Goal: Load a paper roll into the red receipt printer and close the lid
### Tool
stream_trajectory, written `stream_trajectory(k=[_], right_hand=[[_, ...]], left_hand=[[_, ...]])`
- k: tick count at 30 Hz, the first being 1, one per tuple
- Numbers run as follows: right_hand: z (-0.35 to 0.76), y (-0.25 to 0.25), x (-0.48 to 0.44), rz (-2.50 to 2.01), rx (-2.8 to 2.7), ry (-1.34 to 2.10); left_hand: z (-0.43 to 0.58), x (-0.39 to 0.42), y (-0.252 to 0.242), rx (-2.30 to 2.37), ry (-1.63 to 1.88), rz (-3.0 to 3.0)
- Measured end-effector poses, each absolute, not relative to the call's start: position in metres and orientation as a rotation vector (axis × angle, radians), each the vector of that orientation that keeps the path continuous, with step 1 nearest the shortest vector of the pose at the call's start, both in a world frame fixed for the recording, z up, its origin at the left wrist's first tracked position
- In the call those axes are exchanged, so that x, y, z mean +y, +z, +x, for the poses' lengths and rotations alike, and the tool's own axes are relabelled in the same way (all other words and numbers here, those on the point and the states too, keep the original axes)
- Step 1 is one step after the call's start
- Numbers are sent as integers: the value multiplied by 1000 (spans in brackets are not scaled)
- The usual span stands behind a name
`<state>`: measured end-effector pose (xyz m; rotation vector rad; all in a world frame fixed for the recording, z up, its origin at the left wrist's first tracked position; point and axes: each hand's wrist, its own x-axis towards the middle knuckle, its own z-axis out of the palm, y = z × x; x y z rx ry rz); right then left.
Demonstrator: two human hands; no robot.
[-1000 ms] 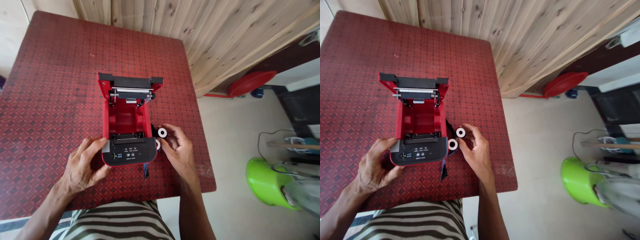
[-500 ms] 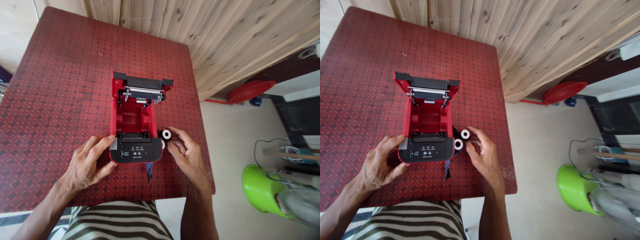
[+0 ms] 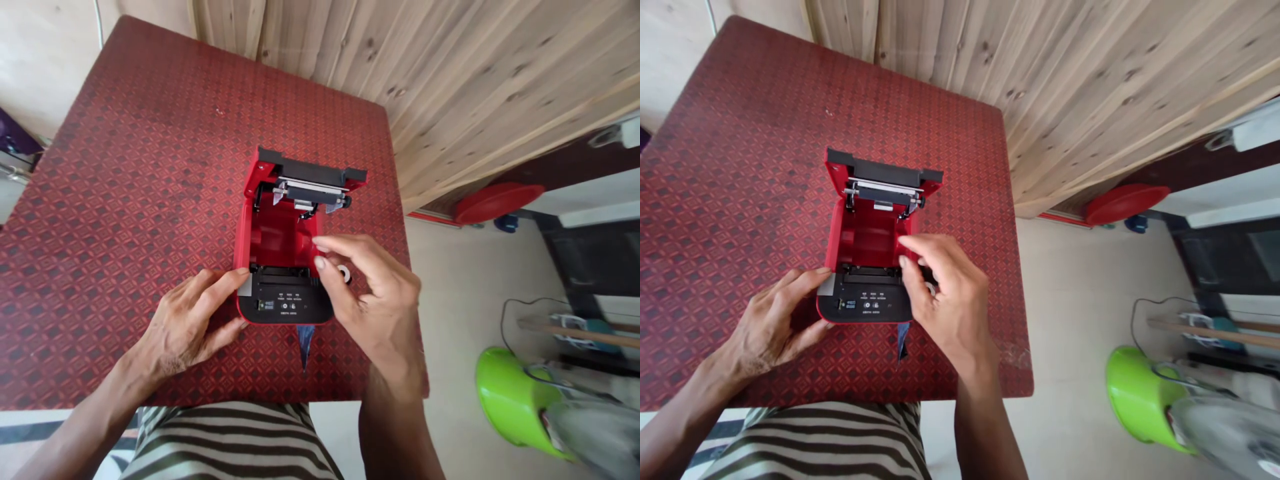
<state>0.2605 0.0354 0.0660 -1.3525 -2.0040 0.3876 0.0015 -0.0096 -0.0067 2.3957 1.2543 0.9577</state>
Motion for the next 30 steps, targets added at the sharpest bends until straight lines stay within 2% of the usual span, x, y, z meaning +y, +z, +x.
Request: stream_trajectory(k=[5, 10, 17, 30], right_hand=[[234, 70, 49, -1225, -2263, 435], [224, 71, 72, -1274, -2433, 772], [222, 80, 93, -1292, -2619, 962], [212, 83, 76, -1379, -2641, 736]], left_hand=[[2, -11, -6, 1257, 971, 2387], [2, -13, -8, 1274, 942, 2398], [2, -12, -9, 1280, 950, 2402], [2, -15, -11, 1284, 1000, 2429]])
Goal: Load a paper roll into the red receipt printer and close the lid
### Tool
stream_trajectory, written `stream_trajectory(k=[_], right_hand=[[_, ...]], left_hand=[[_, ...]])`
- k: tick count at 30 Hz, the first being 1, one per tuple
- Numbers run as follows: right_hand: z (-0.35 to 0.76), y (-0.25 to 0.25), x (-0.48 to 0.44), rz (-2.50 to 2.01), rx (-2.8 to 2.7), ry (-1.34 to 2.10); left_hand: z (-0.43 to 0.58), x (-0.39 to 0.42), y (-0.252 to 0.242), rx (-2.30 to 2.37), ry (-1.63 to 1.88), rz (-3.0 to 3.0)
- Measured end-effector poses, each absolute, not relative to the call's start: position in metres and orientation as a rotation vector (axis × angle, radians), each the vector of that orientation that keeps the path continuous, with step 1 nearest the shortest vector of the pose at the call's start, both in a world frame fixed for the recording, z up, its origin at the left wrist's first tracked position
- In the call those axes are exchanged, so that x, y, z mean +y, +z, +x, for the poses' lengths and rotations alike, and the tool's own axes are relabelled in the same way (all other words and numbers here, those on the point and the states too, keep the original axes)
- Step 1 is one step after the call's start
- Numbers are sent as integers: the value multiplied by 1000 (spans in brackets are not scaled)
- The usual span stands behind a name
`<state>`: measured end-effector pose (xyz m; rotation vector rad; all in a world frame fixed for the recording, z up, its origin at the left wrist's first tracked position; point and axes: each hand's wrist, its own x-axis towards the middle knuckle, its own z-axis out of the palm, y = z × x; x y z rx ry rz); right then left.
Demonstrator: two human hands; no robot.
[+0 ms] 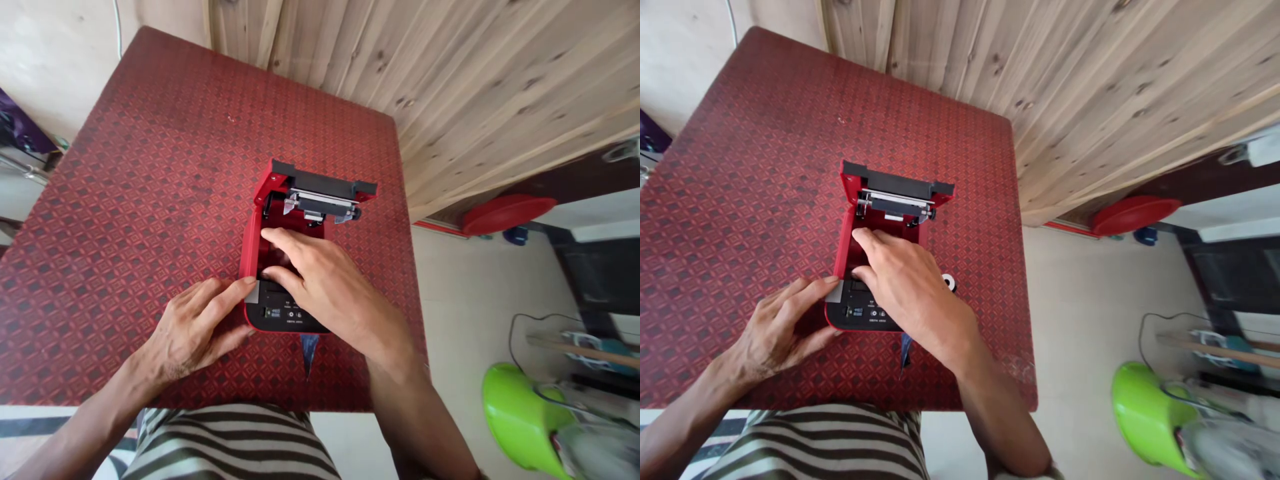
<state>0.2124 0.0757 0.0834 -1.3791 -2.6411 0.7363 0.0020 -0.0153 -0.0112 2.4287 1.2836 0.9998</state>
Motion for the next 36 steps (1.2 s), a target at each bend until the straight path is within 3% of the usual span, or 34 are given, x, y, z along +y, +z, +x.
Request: stream_trajectory(k=[16, 21, 25, 29, 36], right_hand=[[211, 80, 77, -1299, -2514, 818], [240, 107, 64, -1223, -2302, 857], [284, 137, 48, -1560, -2032, 601], [322, 131, 54, -1762, -1742, 220], [355, 90, 60, -1579, -2185, 719]], left_hand=[[6, -16, -7, 1305, 1060, 2296], [12, -16, -9, 1383, 1066, 2289], [12, -11, -8, 1367, 1048, 2296], [14, -10, -8, 1398, 999, 2318], [14, -15, -5, 1478, 937, 2295]])
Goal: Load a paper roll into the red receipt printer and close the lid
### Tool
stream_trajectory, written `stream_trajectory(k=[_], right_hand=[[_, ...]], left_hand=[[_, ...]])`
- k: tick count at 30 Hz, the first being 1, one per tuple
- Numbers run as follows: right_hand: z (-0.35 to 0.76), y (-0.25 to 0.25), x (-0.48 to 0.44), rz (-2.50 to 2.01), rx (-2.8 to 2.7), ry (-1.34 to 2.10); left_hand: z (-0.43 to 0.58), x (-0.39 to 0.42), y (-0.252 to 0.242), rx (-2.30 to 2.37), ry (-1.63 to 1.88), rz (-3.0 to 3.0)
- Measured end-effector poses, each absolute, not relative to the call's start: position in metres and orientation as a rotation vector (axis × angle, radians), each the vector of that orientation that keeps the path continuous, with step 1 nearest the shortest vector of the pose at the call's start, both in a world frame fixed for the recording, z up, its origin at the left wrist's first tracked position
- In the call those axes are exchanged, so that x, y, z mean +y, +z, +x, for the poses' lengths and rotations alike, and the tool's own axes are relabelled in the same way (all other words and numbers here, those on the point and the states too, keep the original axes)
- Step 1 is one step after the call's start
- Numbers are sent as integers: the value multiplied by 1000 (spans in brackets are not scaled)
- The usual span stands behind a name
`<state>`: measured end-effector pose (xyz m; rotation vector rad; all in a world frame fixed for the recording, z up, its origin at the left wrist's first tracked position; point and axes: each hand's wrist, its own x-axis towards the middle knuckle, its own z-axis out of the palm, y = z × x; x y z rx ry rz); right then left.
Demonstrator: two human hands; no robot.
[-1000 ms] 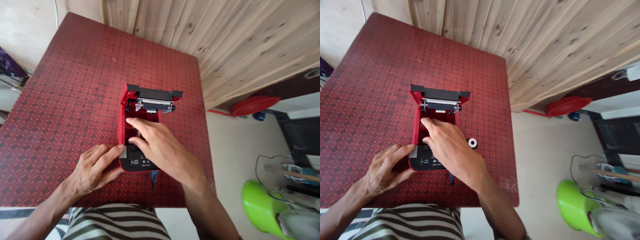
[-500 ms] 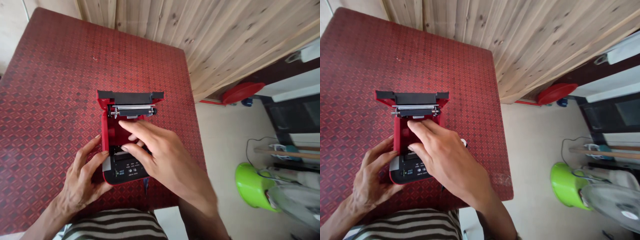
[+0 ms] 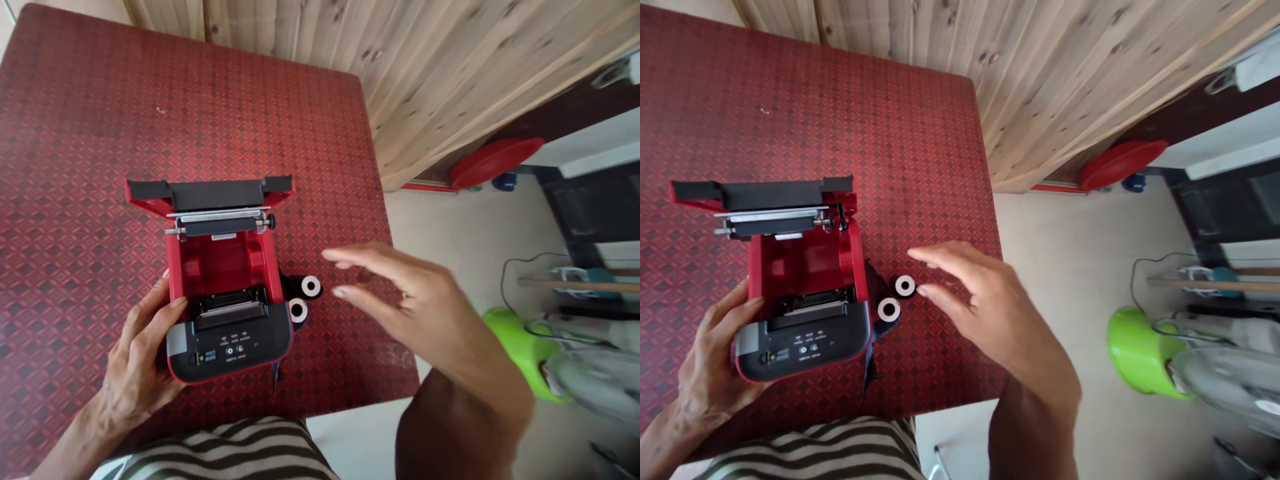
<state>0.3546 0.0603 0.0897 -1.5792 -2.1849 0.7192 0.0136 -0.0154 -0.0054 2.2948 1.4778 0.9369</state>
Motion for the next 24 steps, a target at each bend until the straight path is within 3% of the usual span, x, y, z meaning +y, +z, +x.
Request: stream_trajectory(k=[5, 15, 20, 24], right_hand=[[356, 56, 59, -1584, -2367, 910], [339, 36, 64, -1564, -1952, 1101], [345, 82, 48, -1559, -1746, 1131], [329, 136, 42, -1169, -1957, 1247]], left_hand=[[10, -14, -10, 1467, 982, 2295], [9, -9, -12, 1368, 990, 2335], [8, -7, -14, 1302, 1038, 2330], [8, -9, -16, 1312, 1044, 2311]])
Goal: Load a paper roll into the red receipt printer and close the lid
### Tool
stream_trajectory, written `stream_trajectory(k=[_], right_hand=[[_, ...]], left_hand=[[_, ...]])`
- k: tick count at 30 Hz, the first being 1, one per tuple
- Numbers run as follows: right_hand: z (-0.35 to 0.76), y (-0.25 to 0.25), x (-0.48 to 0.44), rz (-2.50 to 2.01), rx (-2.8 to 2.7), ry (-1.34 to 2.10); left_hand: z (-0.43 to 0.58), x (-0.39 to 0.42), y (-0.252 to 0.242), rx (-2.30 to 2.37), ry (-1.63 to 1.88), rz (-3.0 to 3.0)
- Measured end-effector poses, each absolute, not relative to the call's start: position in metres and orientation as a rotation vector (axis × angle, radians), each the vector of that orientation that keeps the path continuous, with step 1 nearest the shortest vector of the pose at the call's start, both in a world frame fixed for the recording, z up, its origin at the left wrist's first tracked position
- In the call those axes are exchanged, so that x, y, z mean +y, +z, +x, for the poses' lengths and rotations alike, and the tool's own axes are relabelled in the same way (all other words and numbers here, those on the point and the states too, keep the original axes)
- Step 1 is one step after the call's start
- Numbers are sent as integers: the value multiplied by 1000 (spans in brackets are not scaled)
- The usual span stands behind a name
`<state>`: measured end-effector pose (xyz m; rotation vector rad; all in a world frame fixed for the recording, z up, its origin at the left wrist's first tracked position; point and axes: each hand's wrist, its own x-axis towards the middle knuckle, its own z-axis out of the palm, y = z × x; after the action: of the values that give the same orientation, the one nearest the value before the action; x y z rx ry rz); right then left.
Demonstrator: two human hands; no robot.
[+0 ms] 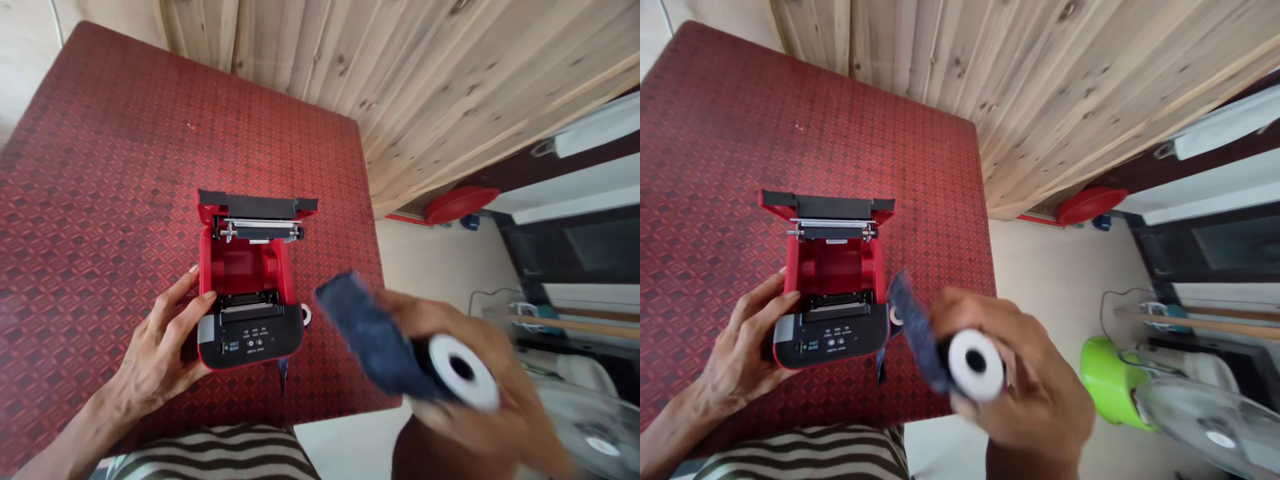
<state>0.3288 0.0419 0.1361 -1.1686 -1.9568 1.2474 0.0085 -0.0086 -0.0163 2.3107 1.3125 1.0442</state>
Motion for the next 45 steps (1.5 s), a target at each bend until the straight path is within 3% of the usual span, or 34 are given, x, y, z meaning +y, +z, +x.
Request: stream_trajectory(k=[5, 11, 17, 45], right_hand=[[297, 157, 56, -825, -2307, 1574], [252, 133, 69, -1199, -2710, 770], [220, 111, 73, -1289, -2939, 255], [204, 95, 94, -1500, -3068, 286]], left_hand=[[9, -12, -16, 1356, 983, 2357], [10, -15, -17, 1377, 948, 2316], [12, -14, -18, 1345, 1026, 2300], [14, -14, -15, 1393, 900, 2341]])
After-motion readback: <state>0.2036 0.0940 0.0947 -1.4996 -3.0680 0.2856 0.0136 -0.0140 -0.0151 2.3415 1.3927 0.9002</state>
